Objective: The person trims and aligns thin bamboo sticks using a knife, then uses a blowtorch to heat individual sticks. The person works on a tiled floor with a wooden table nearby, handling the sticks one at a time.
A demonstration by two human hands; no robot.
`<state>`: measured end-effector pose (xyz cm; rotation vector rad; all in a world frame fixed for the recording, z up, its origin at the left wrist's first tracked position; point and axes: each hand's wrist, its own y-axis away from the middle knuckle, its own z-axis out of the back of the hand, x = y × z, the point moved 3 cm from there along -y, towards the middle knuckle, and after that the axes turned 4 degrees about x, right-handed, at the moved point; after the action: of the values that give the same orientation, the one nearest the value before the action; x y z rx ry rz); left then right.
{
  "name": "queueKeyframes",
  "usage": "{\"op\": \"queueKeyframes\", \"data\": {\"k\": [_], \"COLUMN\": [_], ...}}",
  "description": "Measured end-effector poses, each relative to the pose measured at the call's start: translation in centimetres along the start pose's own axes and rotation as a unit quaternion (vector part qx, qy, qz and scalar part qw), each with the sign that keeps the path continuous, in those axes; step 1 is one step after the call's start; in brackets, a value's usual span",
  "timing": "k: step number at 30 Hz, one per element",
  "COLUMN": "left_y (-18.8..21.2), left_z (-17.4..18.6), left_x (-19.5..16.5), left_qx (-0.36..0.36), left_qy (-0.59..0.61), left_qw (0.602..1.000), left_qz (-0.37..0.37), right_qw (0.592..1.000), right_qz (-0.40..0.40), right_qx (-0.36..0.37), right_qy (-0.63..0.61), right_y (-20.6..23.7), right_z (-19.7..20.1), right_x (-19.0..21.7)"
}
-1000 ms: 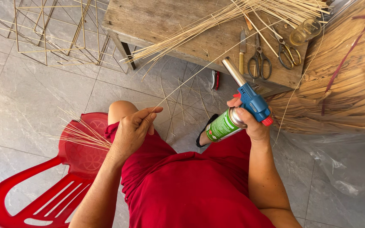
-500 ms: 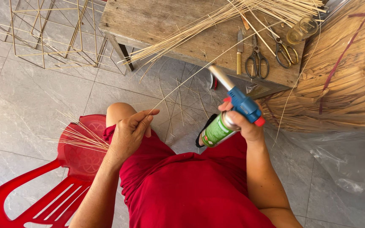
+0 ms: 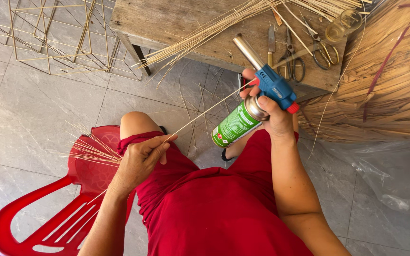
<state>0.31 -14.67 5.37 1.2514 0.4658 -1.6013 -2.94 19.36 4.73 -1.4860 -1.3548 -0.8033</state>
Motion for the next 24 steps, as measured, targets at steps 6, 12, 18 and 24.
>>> {"op": "queueKeyframes", "data": {"k": [6,12,18,24], "left_y": [0.7,0.8,0.9,-1.8], "left_z": [0.5,0.8,1.1,-2.0], "left_x": [0.8,2.3,2.5,-0.7], "left_qx": [0.020,0.027,0.043,0.074], "left_qy": [-0.015,-0.036,-0.001,0.104], "left_qw": [1.000,0.995,0.993,0.992], "left_qz": [0.013,0.092,0.109,-0.010], "right_qw": [0.999,0.998,0.998,0.995], "right_qz": [-0.018,-0.013,-0.027,-0.039], "right_qx": [0.034,0.056,0.047,0.070], "right_qy": [0.027,0.004,0.034,0.060], "right_y": [-0.7,-0.8,-0.5,0.1], "right_z": [-2.1,-3.6,-3.5,-5.5], "right_x": [-1.1,-1.4,-1.5,-2.9]}}
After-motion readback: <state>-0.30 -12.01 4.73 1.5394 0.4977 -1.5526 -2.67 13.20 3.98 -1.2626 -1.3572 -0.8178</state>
